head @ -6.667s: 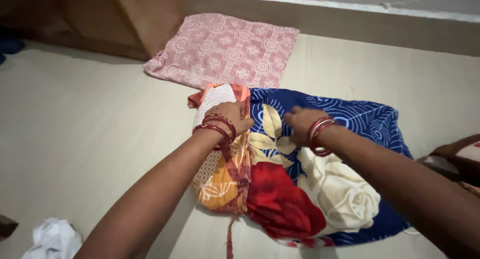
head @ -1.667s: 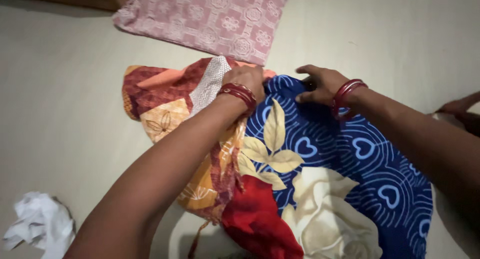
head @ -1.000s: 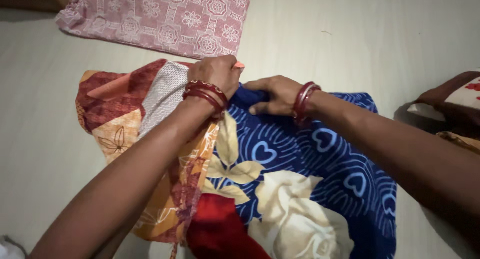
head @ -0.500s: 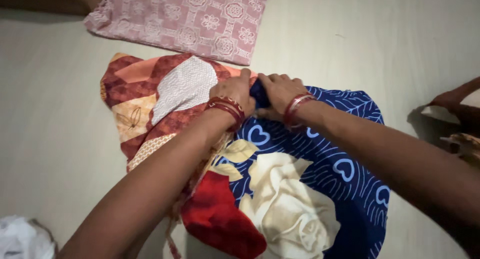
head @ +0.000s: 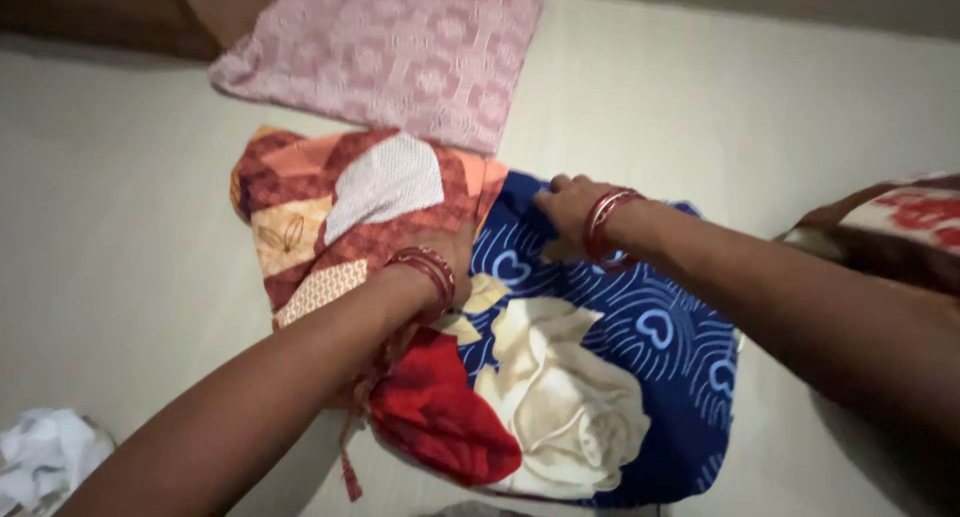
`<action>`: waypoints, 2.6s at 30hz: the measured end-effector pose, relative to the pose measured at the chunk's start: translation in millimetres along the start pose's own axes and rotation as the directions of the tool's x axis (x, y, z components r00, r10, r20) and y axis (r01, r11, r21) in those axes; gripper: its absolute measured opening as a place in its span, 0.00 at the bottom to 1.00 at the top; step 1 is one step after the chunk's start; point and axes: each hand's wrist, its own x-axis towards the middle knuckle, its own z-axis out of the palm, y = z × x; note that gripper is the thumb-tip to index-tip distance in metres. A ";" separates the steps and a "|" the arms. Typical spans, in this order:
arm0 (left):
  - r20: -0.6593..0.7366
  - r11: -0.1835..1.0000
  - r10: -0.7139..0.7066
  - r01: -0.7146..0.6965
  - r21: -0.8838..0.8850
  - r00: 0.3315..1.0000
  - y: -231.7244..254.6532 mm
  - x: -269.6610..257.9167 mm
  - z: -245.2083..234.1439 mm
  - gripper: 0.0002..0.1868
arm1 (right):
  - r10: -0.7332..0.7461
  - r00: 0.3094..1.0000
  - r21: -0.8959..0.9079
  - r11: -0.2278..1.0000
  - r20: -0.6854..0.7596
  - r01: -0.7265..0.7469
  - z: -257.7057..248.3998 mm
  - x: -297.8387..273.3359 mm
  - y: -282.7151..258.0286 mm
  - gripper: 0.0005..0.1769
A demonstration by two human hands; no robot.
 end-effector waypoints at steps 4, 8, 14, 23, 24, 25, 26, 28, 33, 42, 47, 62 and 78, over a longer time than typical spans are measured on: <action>-0.260 0.900 -0.228 0.102 -0.423 0.938 -7.4 -16.5 -16.7 0.11 | -0.032 0.999 -0.041 0.999 -0.010 0.031 -47.2 -28.6 -2.7 0.40; -0.358 0.910 -0.178 0.015 -0.414 0.917 -22.5 -46.1 -45.8 0.17 | -0.016 0.998 -0.098 0.995 -0.059 0.010 -104.7 -67.6 -13.1 0.39; -0.496 0.882 -0.226 -0.040 -0.470 0.838 -31.1 -90.1 -83.5 0.18 | 0.069 0.990 -0.101 0.991 -0.126 -0.082 -162.9 -128.7 -27.9 0.40; -0.389 0.918 -0.219 0.053 -0.393 0.895 -37.8 -135.4 -33.7 0.32 | 0.132 0.990 -0.111 0.984 -0.051 -0.137 -128.4 -130.0 -36.0 0.40; -0.357 0.926 -0.216 0.075 -0.370 0.909 -39.7 -135.6 -18.9 0.36 | 0.111 0.992 -0.113 0.987 -0.052 -0.116 -115.9 -121.7 -36.9 0.39; -0.325 0.933 -0.214 0.094 -0.347 0.921 -40.4 -135.1 -4.5 0.40 | 0.090 0.996 -0.107 0.990 -0.027 -0.092 -100.1 -113.1 -38.9 0.39; -0.305 0.925 -0.247 0.131 -0.356 0.920 -39.8 -132.8 6.7 0.36 | 0.071 0.997 -0.105 0.992 -0.002 -0.071 -82.2 -106.6 -39.0 0.38; -0.271 0.908 -0.310 0.199 -0.369 0.911 -32.8 -128.5 31.5 0.29 | -0.007 1.000 -0.101 0.995 -0.010 0.006 -37.6 -97.2 -41.2 0.39; -0.272 0.819 -0.361 0.164 -0.550 0.892 0.7 -129.6 89.0 0.41 | -0.229 0.966 0.003 0.973 -0.120 0.231 63.4 -93.0 -71.1 0.49; -0.453 0.777 -0.503 0.155 -0.610 0.736 27.7 -95.1 124.8 0.22 | -0.132 0.988 -0.030 0.991 -0.083 0.130 128.6 -107.9 -173.5 0.78; -0.524 0.746 -0.594 0.173 -0.644 0.610 21.5 -77.9 134.3 0.13 | -0.083 0.962 -0.001 0.996 -0.260 0.085 118.9 -85.6 -184.7 0.69; -0.576 0.608 -0.784 0.096 -0.788 0.234 -29.4 -126.1 94.2 0.11 | 0.245 0.879 0.520 0.854 -0.410 0.005 15.1 -72.5 -122.1 0.42; -0.524 0.524 -0.850 -0.197 -0.828 -0.058 -45.2 -100.6 105.6 0.11 | 0.268 0.839 0.648 0.751 -0.474 0.126 -18.1 -66.8 -132.5 0.39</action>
